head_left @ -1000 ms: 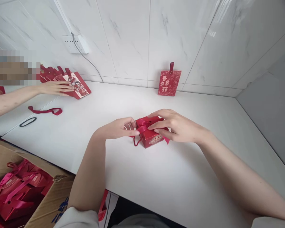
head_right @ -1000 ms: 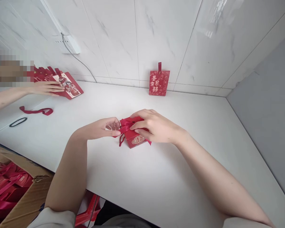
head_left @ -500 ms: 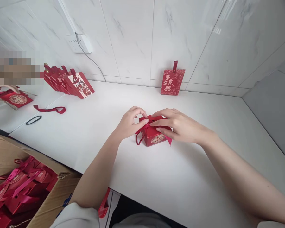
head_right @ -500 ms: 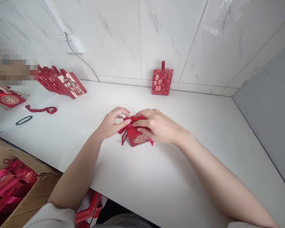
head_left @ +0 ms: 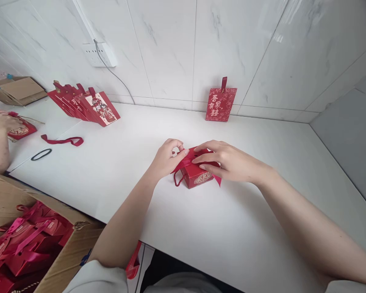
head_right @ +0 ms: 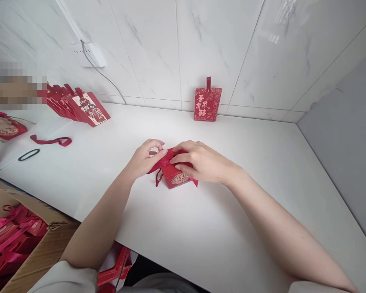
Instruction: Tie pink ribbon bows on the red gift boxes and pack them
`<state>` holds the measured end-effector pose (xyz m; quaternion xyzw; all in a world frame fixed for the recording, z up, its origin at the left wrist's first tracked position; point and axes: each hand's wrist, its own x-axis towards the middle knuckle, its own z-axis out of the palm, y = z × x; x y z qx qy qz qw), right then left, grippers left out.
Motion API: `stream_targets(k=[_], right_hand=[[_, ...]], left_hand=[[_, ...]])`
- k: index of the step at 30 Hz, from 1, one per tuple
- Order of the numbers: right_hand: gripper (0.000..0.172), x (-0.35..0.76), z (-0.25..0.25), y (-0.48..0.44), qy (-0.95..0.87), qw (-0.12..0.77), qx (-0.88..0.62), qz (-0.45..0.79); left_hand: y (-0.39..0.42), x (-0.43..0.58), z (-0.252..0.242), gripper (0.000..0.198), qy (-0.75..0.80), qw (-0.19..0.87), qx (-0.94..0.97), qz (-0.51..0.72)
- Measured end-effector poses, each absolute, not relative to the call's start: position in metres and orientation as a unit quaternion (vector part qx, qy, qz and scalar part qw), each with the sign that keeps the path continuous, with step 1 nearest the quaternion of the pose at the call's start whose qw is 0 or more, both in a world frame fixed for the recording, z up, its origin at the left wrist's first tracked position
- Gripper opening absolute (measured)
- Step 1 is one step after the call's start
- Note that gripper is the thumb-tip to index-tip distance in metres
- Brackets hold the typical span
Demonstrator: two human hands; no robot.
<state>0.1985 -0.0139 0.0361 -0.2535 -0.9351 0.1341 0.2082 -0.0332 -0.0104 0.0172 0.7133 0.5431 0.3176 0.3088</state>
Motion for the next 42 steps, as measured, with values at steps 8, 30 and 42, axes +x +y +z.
stream_targets(k=[8, 30, 42], right_hand=[[0.029, 0.198, 0.038, -0.014, -0.935, 0.203, -0.254, 0.141], [0.043, 0.213, 0.045, -0.002, -0.77, 0.147, -0.441, 0.437], [0.045, 0.213, 0.035, 0.006, -0.755, 0.17, -0.449, 0.446]], left_hand=[[-0.011, -0.032, 0.021, 0.028, 0.564, 0.339, 0.675, 0.333], [-0.01, -0.037, 0.024, 0.033, 0.521, 0.392, 0.697, 0.298], [-0.009, -0.036, 0.019, 0.034, 0.536, 0.385, 0.679, 0.321]])
